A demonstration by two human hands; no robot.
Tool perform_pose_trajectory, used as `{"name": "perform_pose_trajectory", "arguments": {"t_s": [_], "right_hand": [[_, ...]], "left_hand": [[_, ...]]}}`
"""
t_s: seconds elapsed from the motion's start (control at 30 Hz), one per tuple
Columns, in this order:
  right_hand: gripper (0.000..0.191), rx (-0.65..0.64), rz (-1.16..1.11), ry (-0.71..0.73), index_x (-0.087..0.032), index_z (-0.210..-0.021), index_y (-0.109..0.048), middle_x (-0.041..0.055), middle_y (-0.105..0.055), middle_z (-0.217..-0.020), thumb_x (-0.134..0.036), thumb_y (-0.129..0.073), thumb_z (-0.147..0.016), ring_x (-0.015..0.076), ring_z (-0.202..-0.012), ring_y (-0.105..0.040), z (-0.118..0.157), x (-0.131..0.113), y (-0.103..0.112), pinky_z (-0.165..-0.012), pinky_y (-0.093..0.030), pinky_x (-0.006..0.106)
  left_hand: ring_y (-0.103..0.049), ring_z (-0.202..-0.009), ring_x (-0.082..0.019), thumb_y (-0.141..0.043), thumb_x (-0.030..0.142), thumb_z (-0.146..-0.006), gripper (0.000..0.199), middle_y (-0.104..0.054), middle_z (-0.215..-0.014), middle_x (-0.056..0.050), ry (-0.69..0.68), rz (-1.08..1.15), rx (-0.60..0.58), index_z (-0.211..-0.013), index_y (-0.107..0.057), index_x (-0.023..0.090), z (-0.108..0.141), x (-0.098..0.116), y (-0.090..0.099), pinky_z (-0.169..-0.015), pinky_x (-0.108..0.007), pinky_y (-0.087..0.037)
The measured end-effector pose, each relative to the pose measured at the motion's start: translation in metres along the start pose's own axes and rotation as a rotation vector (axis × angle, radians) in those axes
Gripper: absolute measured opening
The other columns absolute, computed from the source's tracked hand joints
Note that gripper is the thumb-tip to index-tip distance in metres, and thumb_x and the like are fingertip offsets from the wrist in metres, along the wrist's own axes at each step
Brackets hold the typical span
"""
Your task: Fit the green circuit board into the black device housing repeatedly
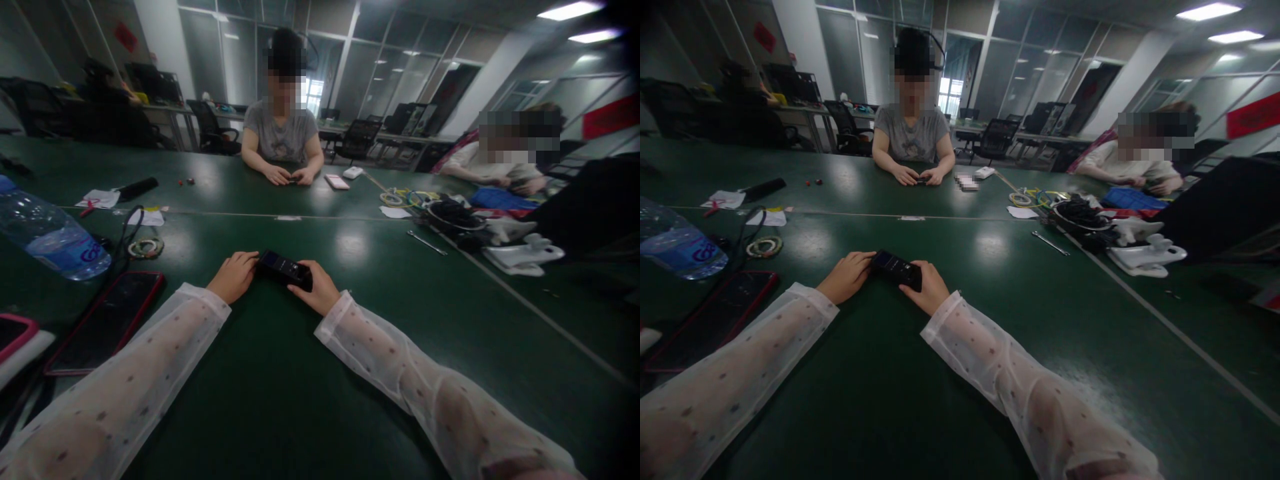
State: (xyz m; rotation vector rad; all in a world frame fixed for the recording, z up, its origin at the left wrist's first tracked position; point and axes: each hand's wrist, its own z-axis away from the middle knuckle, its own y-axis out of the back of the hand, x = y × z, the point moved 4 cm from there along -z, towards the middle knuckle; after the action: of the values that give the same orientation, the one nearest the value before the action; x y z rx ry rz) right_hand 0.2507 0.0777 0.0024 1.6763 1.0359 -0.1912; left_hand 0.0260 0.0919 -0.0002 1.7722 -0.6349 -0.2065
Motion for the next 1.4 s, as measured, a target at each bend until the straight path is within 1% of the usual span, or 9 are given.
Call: {"name": "perform_pose_trajectory", "arguments": {"t_s": [0.13, 0.27, 0.47, 0.57, 0.67, 0.87, 1.03, 1.27, 1.4], "right_hand": [[0.051, 0.026, -0.013, -0.004, -0.020, -0.119, -0.046, 0.0104, -0.060, -0.109, -0.031, -0.071, -0.076, 0.0250, -0.100, -0.062, 0.000, -0.002, 0.002, -0.085, -0.053, 0.047], [0.050, 0.103, -0.035, 0.032, -0.020, -0.119, -0.046, 0.0106, -0.060, -0.109, -0.031, -0.070, -0.077, 0.0252, -0.099, -0.061, 0.002, -0.006, 0.006, -0.086, -0.052, 0.046], [0.051, 0.362, -0.086, 0.071, -0.022, -0.122, -0.042, 0.0103, -0.056, -0.112, -0.031, -0.068, -0.079, 0.0250, -0.102, -0.059, 0.006, -0.014, 0.020, -0.088, -0.051, 0.043], [0.050, 0.498, -0.088, 0.036, -0.020, -0.121, -0.042, 0.0113, -0.054, -0.114, -0.031, -0.066, -0.080, 0.0250, -0.104, -0.057, 0.007, -0.011, 0.026, -0.089, -0.051, 0.042], [0.049, 0.565, -0.069, -0.035, -0.018, -0.118, -0.043, 0.0117, -0.054, -0.111, -0.034, -0.067, -0.078, 0.0252, -0.099, -0.058, 0.006, -0.001, 0.027, -0.087, -0.051, 0.043], [0.047, 0.594, -0.072, -0.204, -0.017, -0.108, -0.047, 0.0098, -0.059, -0.100, -0.034, -0.071, -0.072, 0.0248, -0.090, -0.059, 0.002, 0.026, 0.024, -0.082, -0.051, 0.045], [0.045, 0.553, -0.036, -0.324, -0.018, -0.101, -0.048, 0.0085, -0.059, -0.095, -0.034, -0.073, -0.067, 0.0253, -0.087, -0.059, 0.002, 0.046, 0.019, -0.080, -0.050, 0.046], [0.046, 0.523, 0.048, -0.353, -0.016, -0.102, -0.049, 0.0108, -0.057, -0.098, -0.031, -0.073, -0.066, 0.0283, -0.093, -0.055, 0.002, 0.052, 0.014, -0.084, -0.047, 0.048], [0.057, 0.493, 0.111, -0.326, -0.014, -0.109, -0.048, 0.0149, -0.054, -0.107, -0.031, -0.076, -0.063, 0.0313, -0.102, -0.051, 0.002, 0.047, 0.014, -0.090, -0.044, 0.049]], "left_hand": [[-0.045, -0.121, -0.027, -0.040, 0.018, -0.093, 0.030, -0.051, -0.136, -0.009, 0.012, 0.003, 0.001, -0.118, -0.057, 0.018, 0.000, -0.001, -0.001, -0.092, -0.045, -0.044], [-0.045, -0.121, -0.028, -0.040, 0.019, -0.094, 0.030, -0.051, -0.135, -0.010, 0.013, -0.010, -0.005, -0.119, -0.056, 0.017, 0.000, -0.002, -0.003, -0.092, -0.045, -0.044], [-0.045, -0.121, -0.027, -0.041, 0.020, -0.095, 0.032, -0.051, -0.136, -0.009, 0.013, -0.011, 0.000, -0.124, -0.054, 0.019, 0.000, -0.001, -0.001, -0.093, -0.046, -0.043], [-0.044, -0.122, -0.027, -0.040, 0.021, -0.095, 0.031, -0.051, -0.136, -0.010, 0.009, -0.009, -0.002, -0.123, -0.054, 0.018, 0.000, 0.000, 0.000, -0.094, -0.046, -0.043], [-0.044, -0.122, -0.027, -0.039, 0.021, -0.095, 0.031, -0.051, -0.136, -0.010, -0.001, -0.004, -0.007, -0.123, -0.053, 0.018, 0.000, -0.001, 0.000, -0.094, -0.045, -0.043], [-0.043, -0.123, -0.027, -0.039, 0.021, -0.095, 0.032, -0.050, -0.136, -0.010, 0.008, -0.012, -0.015, -0.124, -0.053, 0.017, 0.000, -0.001, -0.001, -0.095, -0.046, -0.042], [-0.043, -0.123, -0.026, -0.039, 0.021, -0.095, 0.032, -0.050, -0.136, -0.010, 0.004, -0.016, -0.013, -0.123, -0.054, 0.017, 0.001, 0.000, 0.001, -0.096, -0.046, -0.042], [-0.043, -0.124, -0.026, -0.039, 0.022, -0.095, 0.032, -0.050, -0.137, -0.010, 0.006, -0.002, -0.028, -0.124, -0.052, 0.017, 0.000, -0.002, -0.001, -0.096, -0.046, -0.042], [-0.043, -0.124, -0.026, -0.039, 0.021, -0.095, 0.033, -0.050, -0.137, -0.010, 0.007, -0.010, -0.032, -0.125, -0.053, 0.017, 0.000, -0.002, -0.001, -0.096, -0.046, -0.042]]}}
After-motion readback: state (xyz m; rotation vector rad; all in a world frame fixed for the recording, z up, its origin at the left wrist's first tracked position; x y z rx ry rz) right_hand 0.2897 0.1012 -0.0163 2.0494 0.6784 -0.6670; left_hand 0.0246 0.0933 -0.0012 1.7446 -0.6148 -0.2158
